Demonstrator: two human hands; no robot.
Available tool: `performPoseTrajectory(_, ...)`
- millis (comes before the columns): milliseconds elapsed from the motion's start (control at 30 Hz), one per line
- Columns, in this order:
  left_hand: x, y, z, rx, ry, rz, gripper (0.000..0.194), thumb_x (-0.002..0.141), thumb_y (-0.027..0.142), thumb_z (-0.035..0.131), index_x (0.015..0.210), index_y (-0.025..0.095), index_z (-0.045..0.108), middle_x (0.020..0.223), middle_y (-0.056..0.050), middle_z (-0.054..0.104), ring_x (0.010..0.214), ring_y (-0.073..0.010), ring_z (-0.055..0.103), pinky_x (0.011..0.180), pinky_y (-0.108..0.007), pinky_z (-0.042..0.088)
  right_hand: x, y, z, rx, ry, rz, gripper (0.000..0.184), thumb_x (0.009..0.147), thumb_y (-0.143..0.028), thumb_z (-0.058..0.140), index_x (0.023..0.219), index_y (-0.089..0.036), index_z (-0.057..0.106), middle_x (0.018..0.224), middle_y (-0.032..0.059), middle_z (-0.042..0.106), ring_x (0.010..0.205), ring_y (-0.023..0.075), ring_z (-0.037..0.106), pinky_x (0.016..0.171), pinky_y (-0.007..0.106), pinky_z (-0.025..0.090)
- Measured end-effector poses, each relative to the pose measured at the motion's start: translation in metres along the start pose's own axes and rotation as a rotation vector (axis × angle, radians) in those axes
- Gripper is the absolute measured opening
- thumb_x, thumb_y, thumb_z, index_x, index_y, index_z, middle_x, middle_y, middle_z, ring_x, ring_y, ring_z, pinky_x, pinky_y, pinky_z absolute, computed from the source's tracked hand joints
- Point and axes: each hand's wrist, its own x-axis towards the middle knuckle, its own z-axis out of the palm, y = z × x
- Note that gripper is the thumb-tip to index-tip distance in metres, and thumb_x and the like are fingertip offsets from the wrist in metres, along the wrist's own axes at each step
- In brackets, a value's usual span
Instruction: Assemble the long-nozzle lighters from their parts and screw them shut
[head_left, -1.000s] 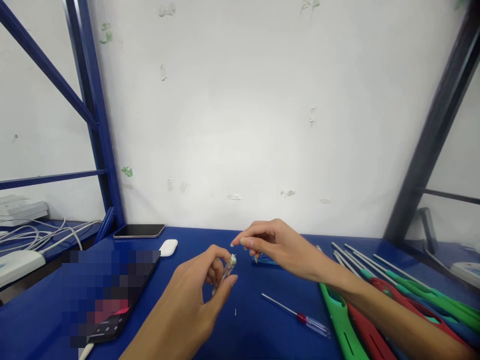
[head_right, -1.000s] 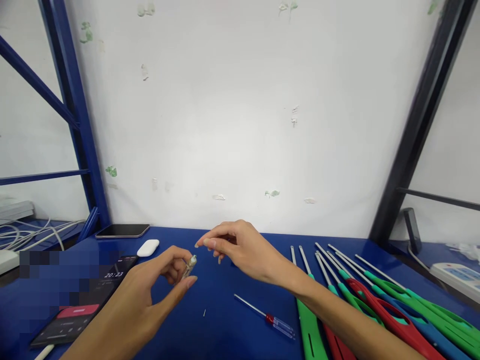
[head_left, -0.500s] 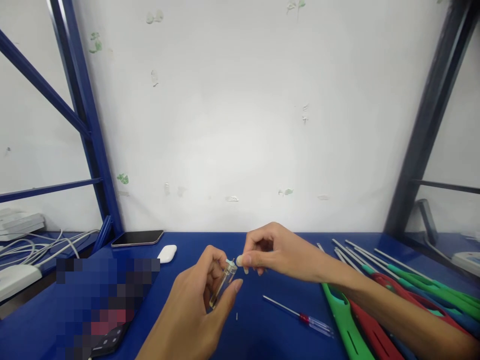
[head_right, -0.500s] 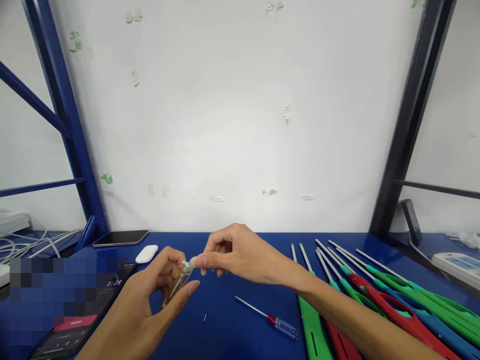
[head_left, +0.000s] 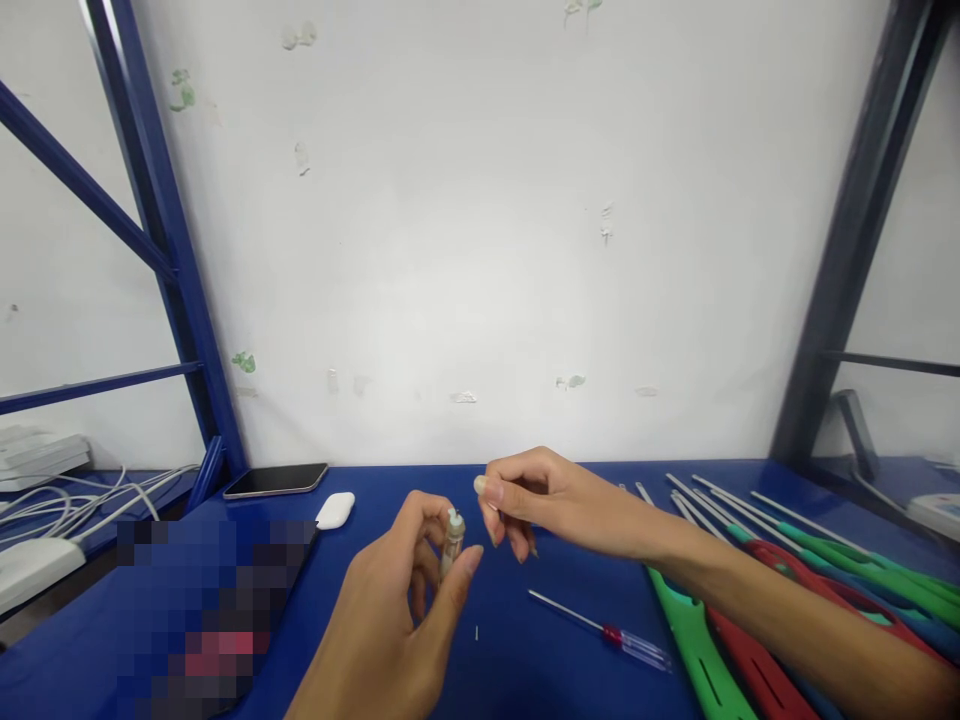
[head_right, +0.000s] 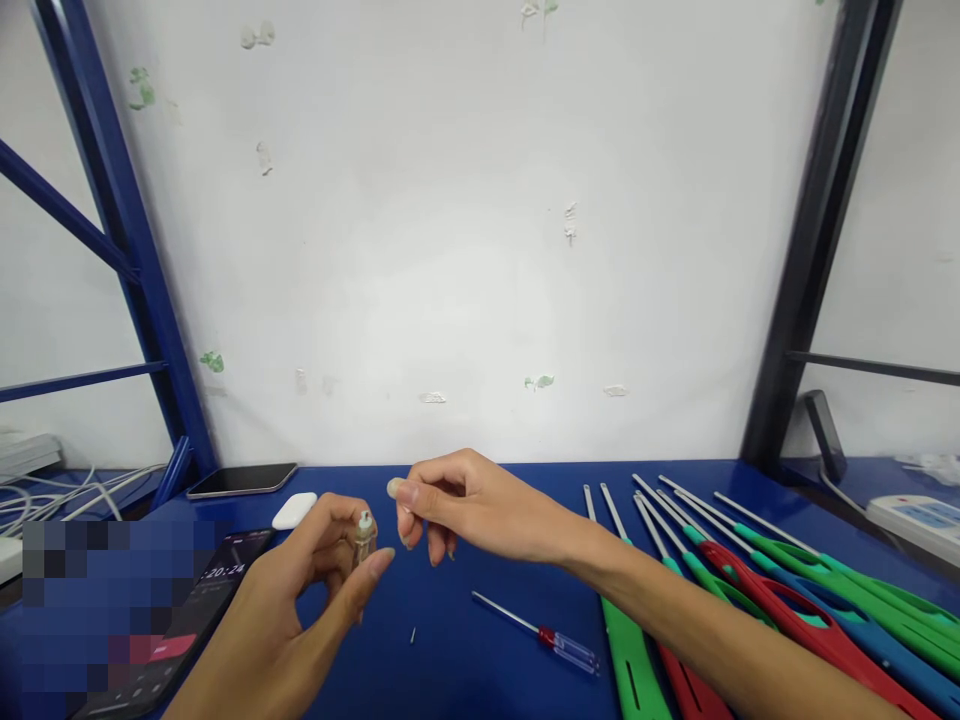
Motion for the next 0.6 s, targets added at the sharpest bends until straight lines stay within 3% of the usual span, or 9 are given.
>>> performPoseTrajectory(167, 0.001, 0.000, 0.001, 0.010, -0.015, -0.039, 0.030, 0.104, 0.057, 0.052, 0.098, 0.027, 0.054, 0.063, 0.010, 0.042, 0.057, -0.0152, 0.042, 0.059, -0.030, 0.032, -0.001, 0.000, 0.002, 0.024, -0.017, 0.022, 0.045, 0.098, -0.060, 0.072, 0.079, -0.019, 0.068, 0.065, -0.0047, 0.062, 0.059, 0.0093, 0.061, 0.063, 0.024, 0.049)
performPoseTrajectory(333, 0.000, 0.006, 0.002, -0.025, -0.018, -0.076, 0.029, 0.100, 0.055, 0.058, 0.099, 0.027, 0.055, 0.065, 0.010, 0.042, 0.059, -0.0144, 0.041, 0.060, -0.028, 0.033, 0.001, 0.001, 0.002, 0.042, -0.034, 0.039, 0.042, 0.095, -0.057, 0.077, 0.080, -0.019, 0.070, 0.069, -0.0041, 0.065, 0.059, 0.0088, 0.060, 0.061, 0.023, 0.049)
performPoseTrajectory(467, -0.003, 0.008, 0.002, -0.015, 0.025, -0.024, 0.032, 0.107, 0.054, 0.045, 0.090, 0.027, 0.048, 0.068, 0.009, 0.037, 0.060, -0.0142, 0.034, 0.059, -0.029, 0.028, 0.002, 0.002, 0.001, 0.067, -0.029, 0.039, 0.039, 0.096, -0.056, 0.077, 0.087, -0.018, 0.071, 0.080, -0.0020, 0.070, 0.060, 0.0076, 0.062, 0.060, 0.022, 0.049)
performPoseTrajectory(600, -0.006, 0.013, 0.002, -0.072, 0.066, -0.033, 0.032, 0.109, 0.048, 0.035, 0.085, 0.027, 0.042, 0.069, 0.009, 0.025, 0.059, -0.0140, 0.024, 0.057, -0.029, 0.021, 0.001, 0.001, 0.002, 0.090, -0.052, 0.052, 0.044, 0.095, -0.059, 0.076, 0.082, -0.018, 0.068, 0.076, -0.0024, 0.068, 0.058, 0.0075, 0.062, 0.059, 0.021, 0.049)
